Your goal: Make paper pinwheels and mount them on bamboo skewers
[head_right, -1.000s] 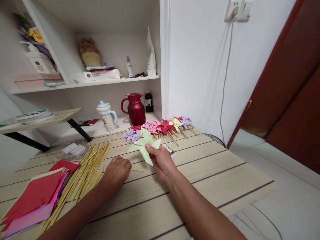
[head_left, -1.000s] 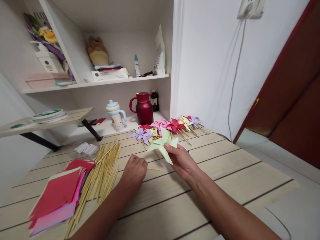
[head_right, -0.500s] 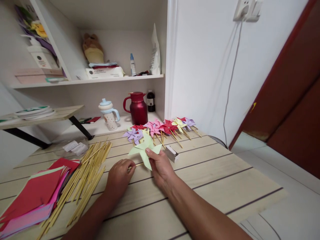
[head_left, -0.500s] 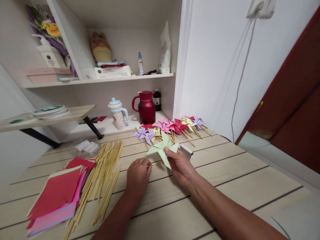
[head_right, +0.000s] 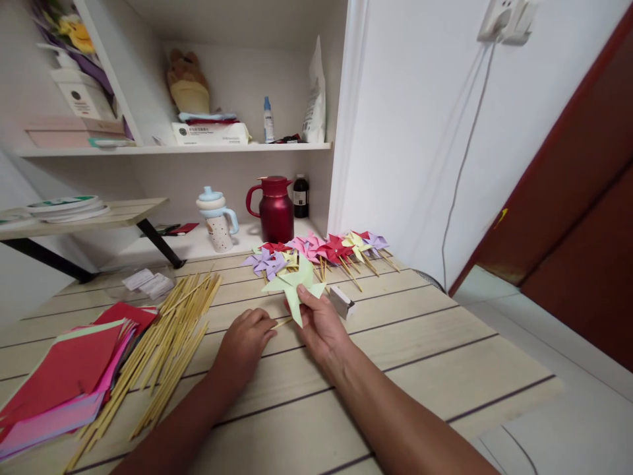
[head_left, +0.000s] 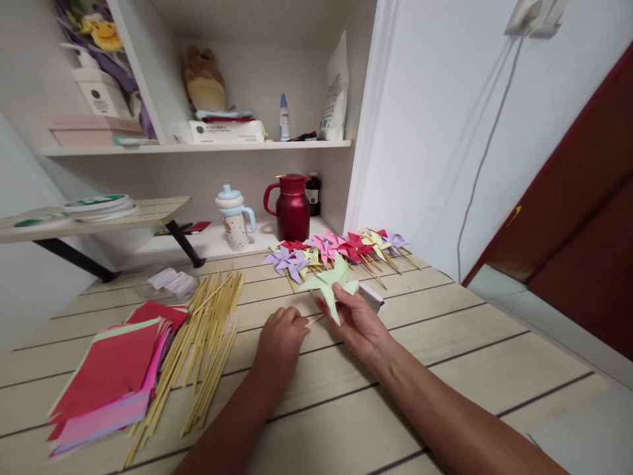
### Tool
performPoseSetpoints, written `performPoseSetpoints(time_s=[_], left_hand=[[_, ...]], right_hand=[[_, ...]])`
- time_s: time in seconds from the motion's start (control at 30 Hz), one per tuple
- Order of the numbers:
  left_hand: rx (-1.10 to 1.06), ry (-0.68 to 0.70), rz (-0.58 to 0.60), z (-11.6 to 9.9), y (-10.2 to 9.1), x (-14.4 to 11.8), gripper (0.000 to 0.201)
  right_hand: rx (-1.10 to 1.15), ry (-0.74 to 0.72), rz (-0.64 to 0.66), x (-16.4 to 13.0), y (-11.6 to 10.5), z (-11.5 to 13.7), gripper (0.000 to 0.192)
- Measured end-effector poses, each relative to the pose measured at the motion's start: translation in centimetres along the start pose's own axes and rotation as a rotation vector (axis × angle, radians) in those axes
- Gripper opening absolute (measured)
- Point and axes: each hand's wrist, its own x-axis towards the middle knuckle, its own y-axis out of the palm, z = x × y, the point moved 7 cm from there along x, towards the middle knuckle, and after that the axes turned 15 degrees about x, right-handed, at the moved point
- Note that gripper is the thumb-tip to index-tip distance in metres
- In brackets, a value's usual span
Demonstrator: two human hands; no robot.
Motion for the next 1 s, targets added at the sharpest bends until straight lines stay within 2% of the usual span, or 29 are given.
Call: performPoseSetpoints(time_s=[0.2, 0.33, 0.53, 0.7, 1.0], left_hand=[[0.119, 0.116, 0.020, -1.3, -1.0, 1.1, 0.022], [0.157, 0.166, -0.032, -1.2, -0.9, 0.8, 0.024], [0.149, 0.095, -0.115, -0.1, 0.1, -0.1, 0.023], [0.087, 0.026, -0.157, 0.2, -0.4, 0.0, 0.021], [-0.091, -0.061, -0.134, -0.1, 0.2, 0.4, 0.017]], right_hand=[[0.036, -0.047, 0.063, -0.2, 1.0, 1.6, 0.021], [-0.011, -0.054, 0.030, -0.6, 1.0, 1.8, 0.018], [-0.063, -0.061, 0.032, -0.7, 1.0, 1.0, 0.017], [-0.056, -0.041, 0.008, -0.4, 0.5, 0.5, 0.022], [0.000, 0.057, -0.034, 0.2, -1.1, -0.9, 0.019]])
